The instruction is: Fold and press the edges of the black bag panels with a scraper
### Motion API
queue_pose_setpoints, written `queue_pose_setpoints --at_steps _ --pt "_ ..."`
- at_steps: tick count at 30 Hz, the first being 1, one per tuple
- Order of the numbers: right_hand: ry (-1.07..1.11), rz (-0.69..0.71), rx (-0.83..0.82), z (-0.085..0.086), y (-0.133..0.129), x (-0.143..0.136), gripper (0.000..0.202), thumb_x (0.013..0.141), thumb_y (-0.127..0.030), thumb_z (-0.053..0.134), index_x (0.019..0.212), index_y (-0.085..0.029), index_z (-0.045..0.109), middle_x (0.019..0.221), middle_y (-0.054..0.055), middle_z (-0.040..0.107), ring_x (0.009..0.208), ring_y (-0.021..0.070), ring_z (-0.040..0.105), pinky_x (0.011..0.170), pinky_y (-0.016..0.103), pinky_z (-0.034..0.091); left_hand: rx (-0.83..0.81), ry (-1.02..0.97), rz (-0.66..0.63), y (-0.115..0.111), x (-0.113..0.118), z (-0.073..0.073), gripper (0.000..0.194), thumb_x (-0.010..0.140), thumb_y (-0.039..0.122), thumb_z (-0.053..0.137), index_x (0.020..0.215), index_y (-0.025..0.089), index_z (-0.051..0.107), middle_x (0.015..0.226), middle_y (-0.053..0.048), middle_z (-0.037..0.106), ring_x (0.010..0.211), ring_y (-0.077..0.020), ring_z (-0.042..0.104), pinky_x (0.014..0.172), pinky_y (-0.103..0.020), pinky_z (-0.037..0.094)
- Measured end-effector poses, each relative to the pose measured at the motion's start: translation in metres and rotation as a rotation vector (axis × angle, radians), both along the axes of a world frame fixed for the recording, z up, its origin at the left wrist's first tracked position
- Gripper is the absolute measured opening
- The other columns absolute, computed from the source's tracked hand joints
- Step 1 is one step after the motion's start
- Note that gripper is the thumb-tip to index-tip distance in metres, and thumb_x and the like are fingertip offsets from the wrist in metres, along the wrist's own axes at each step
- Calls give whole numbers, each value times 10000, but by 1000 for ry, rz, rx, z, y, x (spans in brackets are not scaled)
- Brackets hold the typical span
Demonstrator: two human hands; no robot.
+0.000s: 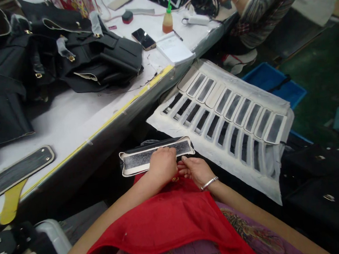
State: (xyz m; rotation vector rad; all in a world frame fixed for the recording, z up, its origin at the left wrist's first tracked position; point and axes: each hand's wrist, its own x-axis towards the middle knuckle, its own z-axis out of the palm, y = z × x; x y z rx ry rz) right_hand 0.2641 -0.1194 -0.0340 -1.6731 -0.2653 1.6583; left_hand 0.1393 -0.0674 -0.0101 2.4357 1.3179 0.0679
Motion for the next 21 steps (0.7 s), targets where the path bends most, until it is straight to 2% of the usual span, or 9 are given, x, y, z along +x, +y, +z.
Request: queue_pose_setpoints --at_steps 4,8,12,14,17,21 --pt "25 57 26 0 4 -9 280 819 -349 552 640 -133 562 556 54 637 411 95 550 351 170 385 -31 -2 2 7 1 -3 142 814 227 456 806 148 574 769 -99 612 770 -231 568 678 -332 438" --pt "12 44 44 1 3 -16 284 798 -379 569 634 -146 558 566 46 640 396 89 529 346 176 386 -70 -31 7 7 -1 -1 91 802 205 475 823 157 549 777 -82 611 771 -220 567 703 -329 439" --pt "2 -4 58 1 0 -18 264 804 -340 571 649 -127 574 562 43 628 408 81 535 341 161 374 -60 -95 65 -2 -18 6 205 770 208 530 967 160 496 892 -74 586 851 -206 545 739 -305 441" --pt "-2 -19 48 2 -1 -18 256 821 -313 555 664 -113 583 572 51 632 413 75 541 345 151 368 -42 -83 74 -7 -30 9 195 761 242 556 935 174 502 930 -71 563 872 -206 531 745 -305 439" --pt "-3 -21 22 4 -1 -20 250 836 -300 541 691 -104 593 598 65 645 422 70 548 356 144 370 -78 -28 44 -9 -46 10 87 781 264 540 817 185 527 862 -56 560 828 -202 531 717 -307 436" --pt "15 -21 18 6 1 -26 239 833 -295 548 697 -104 596 602 66 649 433 71 552 361 144 377 -92 -30 42 -7 -52 4 92 810 237 482 778 182 549 813 -53 576 815 -195 536 724 -307 430"
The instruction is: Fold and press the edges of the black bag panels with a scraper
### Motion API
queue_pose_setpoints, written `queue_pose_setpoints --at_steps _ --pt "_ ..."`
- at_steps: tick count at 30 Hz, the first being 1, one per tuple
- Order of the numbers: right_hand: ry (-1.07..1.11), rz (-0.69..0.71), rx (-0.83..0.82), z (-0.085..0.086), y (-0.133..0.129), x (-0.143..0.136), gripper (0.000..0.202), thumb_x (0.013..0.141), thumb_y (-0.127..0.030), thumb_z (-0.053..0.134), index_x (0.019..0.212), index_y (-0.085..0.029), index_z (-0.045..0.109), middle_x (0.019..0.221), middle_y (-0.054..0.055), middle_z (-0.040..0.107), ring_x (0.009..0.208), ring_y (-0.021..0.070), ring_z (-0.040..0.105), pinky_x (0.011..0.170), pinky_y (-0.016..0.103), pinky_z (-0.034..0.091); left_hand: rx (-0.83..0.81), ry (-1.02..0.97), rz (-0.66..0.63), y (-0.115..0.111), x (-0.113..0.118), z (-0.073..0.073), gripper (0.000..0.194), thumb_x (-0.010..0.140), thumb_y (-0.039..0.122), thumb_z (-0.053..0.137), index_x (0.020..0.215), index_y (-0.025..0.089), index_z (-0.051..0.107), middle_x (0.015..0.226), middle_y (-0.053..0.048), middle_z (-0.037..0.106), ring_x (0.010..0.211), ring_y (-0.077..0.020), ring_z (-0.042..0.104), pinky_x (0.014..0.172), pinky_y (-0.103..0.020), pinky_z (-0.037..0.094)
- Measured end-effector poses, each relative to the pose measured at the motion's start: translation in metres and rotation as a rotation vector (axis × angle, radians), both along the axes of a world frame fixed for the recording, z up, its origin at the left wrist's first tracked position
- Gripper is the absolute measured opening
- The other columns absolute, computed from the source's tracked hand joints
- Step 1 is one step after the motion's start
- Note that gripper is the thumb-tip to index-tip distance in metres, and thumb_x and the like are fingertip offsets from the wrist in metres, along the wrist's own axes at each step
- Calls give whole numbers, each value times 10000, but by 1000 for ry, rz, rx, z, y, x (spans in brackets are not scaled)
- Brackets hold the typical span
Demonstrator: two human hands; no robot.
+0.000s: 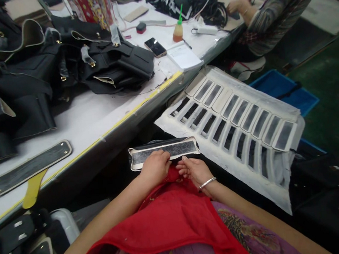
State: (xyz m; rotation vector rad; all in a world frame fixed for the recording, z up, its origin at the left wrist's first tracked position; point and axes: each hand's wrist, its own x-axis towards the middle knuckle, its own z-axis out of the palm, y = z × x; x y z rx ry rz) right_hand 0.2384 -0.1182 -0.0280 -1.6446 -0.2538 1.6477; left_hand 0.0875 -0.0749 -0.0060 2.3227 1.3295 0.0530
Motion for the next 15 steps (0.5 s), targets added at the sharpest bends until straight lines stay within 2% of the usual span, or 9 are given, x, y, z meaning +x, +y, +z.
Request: queue_pose_setpoints --at_steps 4,9,13,15 --pt "12 -1 35 -5 1 -9 241 828 -302 555 698 -103 596 611 70 654 436 74 557 362 145 382 16 17 60 3 4 -2 96 794 216 474 770 172 556 800 -65 587 811 -203 543 714 -311 427" --pt "19 8 56 -13 1 -18 259 787 -346 601 689 -107 592 595 49 646 427 82 559 362 160 400 -23 33 59 8 5 0 97 794 216 457 759 171 535 795 -73 591 801 -212 556 690 -308 425" --pt "38 30 52 -16 1 -22 301 733 -396 647 674 -107 588 549 34 629 413 88 558 354 158 390 -96 4 96 12 3 3 127 781 198 466 900 163 496 826 -71 606 783 -199 569 670 -285 422" --pt "47 51 50 -16 2 -24 320 717 -415 655 674 -106 587 550 40 633 413 92 563 347 156 379 -124 0 82 13 1 3 133 778 179 461 909 168 484 820 -62 608 763 -190 570 656 -275 419"
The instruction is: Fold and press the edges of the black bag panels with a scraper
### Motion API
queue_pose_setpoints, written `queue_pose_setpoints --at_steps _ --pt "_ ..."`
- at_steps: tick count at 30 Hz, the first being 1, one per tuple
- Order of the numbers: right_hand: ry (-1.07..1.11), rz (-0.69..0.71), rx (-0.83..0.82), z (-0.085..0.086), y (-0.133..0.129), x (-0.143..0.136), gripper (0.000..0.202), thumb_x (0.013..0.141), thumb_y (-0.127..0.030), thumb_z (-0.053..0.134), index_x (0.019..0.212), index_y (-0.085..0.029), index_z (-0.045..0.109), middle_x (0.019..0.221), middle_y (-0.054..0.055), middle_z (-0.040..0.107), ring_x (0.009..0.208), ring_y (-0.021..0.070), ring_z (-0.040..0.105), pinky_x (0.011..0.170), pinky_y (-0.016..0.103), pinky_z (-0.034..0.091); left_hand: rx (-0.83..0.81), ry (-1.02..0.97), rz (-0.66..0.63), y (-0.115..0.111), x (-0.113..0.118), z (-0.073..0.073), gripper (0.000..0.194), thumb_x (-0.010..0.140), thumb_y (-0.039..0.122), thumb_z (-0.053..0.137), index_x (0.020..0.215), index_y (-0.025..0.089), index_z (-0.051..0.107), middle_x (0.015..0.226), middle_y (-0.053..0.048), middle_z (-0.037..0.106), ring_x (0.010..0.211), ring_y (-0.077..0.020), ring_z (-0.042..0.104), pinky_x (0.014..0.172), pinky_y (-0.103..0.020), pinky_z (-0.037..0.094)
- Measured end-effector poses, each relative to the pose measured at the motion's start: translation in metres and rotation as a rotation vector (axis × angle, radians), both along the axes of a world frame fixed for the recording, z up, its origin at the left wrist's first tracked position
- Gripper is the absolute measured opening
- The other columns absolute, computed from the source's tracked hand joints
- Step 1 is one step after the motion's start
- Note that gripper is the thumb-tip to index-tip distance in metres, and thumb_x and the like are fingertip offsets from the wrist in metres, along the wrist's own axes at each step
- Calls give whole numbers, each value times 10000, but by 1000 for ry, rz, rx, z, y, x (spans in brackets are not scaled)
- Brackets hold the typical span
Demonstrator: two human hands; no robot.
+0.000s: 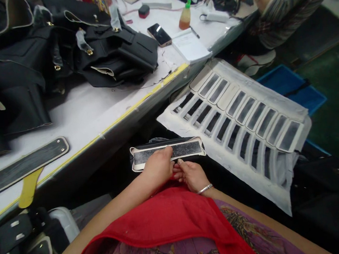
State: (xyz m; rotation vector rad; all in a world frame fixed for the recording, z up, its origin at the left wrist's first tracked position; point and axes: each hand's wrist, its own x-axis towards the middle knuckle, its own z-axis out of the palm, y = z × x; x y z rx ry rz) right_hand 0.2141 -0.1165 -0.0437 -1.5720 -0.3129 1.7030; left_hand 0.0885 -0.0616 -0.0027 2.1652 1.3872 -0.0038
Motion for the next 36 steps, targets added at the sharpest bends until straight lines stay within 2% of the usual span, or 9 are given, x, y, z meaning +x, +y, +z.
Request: queue_pose_setpoints --at_steps 4,10,13,17,23,27,31,36 --pt "5 19 -9 -1 1 -4 344 699 -442 659 676 -106 585 538 39 629 407 96 563 344 157 380 36 12 -94 1 -3 0 88 808 160 413 826 176 498 797 -56 597 763 -189 560 664 -278 422" --pt "61 41 -17 -8 1 -8 390 660 -495 668 646 -122 554 533 37 631 393 94 551 342 158 378 109 84 -189 -4 -1 5 114 798 209 474 894 161 515 833 -69 583 790 -213 550 656 -295 441" --pt "53 22 -19 -8 2 -9 377 676 -478 664 652 -118 554 554 46 642 391 91 549 339 157 375 137 140 -212 -4 -5 9 112 806 211 466 868 148 534 825 -82 580 783 -222 555 660 -306 444" --pt "25 15 -61 -2 5 -12 297 780 -382 598 706 -95 581 601 65 661 412 89 570 349 150 375 102 178 -201 1 -23 9 128 816 172 434 824 149 560 778 -76 586 755 -219 568 649 -310 443" --pt "33 28 -91 0 6 -22 256 858 -297 508 727 -90 582 613 64 662 410 85 576 349 149 376 9 -4 -139 8 -45 -1 161 827 199 423 780 166 574 776 -46 606 746 -182 568 679 -289 438" --pt "33 29 -87 0 4 -29 254 861 -285 502 714 -93 578 606 62 659 404 86 571 341 149 369 22 -8 -86 4 -45 -4 165 827 196 410 768 157 559 779 -58 611 751 -187 572 690 -298 440" --pt "15 28 -64 1 4 -38 258 862 -274 492 694 -96 573 573 51 646 398 85 563 343 152 373 115 52 -53 -7 -39 -4 180 841 194 384 773 144 543 779 -79 599 757 -205 565 688 -314 443" --pt "37 44 -26 -4 2 -51 275 819 -345 546 682 -109 575 556 43 640 388 89 554 342 157 375 200 83 -22 -15 -39 -1 120 825 190 421 874 131 513 780 -79 569 755 -212 547 668 -310 442"
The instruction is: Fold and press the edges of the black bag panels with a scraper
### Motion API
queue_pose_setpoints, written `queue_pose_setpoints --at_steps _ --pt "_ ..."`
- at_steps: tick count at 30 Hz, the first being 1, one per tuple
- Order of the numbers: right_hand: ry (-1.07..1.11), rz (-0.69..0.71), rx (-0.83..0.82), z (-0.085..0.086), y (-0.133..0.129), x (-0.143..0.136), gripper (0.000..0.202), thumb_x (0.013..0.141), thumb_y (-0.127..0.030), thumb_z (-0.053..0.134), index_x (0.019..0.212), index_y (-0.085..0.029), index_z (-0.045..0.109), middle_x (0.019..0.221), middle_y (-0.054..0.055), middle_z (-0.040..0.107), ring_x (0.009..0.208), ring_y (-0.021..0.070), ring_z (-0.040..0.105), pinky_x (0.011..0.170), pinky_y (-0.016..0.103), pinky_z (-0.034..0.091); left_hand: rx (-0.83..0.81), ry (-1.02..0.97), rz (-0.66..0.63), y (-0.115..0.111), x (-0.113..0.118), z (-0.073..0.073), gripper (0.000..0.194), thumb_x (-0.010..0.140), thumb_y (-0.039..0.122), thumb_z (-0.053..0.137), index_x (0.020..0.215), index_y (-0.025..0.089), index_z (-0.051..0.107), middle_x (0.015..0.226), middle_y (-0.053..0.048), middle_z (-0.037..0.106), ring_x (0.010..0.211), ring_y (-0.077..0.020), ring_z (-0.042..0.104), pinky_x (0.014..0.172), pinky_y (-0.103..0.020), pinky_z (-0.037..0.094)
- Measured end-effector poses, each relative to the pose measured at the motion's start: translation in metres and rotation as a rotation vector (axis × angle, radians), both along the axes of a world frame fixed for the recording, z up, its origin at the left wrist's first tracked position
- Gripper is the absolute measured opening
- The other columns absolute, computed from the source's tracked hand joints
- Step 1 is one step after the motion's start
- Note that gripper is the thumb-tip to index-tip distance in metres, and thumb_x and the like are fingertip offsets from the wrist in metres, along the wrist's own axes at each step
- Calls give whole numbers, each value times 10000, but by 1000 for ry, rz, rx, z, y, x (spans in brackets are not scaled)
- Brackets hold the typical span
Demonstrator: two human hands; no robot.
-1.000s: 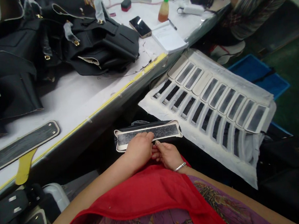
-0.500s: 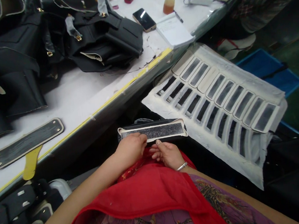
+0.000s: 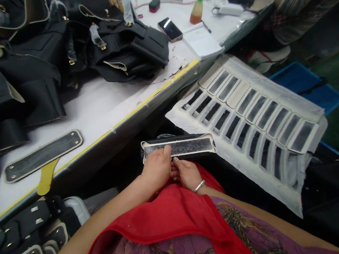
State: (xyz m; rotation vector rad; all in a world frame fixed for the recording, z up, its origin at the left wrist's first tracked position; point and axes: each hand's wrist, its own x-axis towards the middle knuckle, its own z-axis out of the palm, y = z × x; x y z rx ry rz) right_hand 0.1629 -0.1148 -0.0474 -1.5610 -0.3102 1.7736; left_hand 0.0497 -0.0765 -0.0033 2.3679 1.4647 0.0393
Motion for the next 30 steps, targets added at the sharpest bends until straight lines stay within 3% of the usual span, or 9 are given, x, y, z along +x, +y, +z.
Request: queue_pose_setpoints --at_steps 10,22,27,30 --pt "-25 29 6 -1 2 -23 281 809 -366 560 698 -109 588 620 65 665 411 87 570 351 153 391 -50 56 -25 7 -36 1 177 855 220 402 800 164 560 823 -63 599 799 -193 549 738 -310 412" --pt "106 52 27 7 1 -47 299 792 -376 570 599 -147 564 513 5 611 357 73 499 326 161 359 47 122 52 -5 -40 8 149 807 273 464 804 174 575 833 -83 599 827 -253 542 696 -383 342" --pt "98 106 28 4 -8 -42 299 795 -400 567 668 -131 590 585 29 644 387 82 539 332 159 359 16 101 39 -12 -37 9 189 831 244 426 740 176 577 792 -55 610 795 -226 561 678 -360 366" --pt "116 227 -7 0 -14 -30 286 789 -387 582 691 -119 597 599 43 654 412 86 560 363 161 384 9 67 36 -20 -38 13 158 820 222 453 766 174 593 807 -51 623 822 -217 566 711 -356 398"
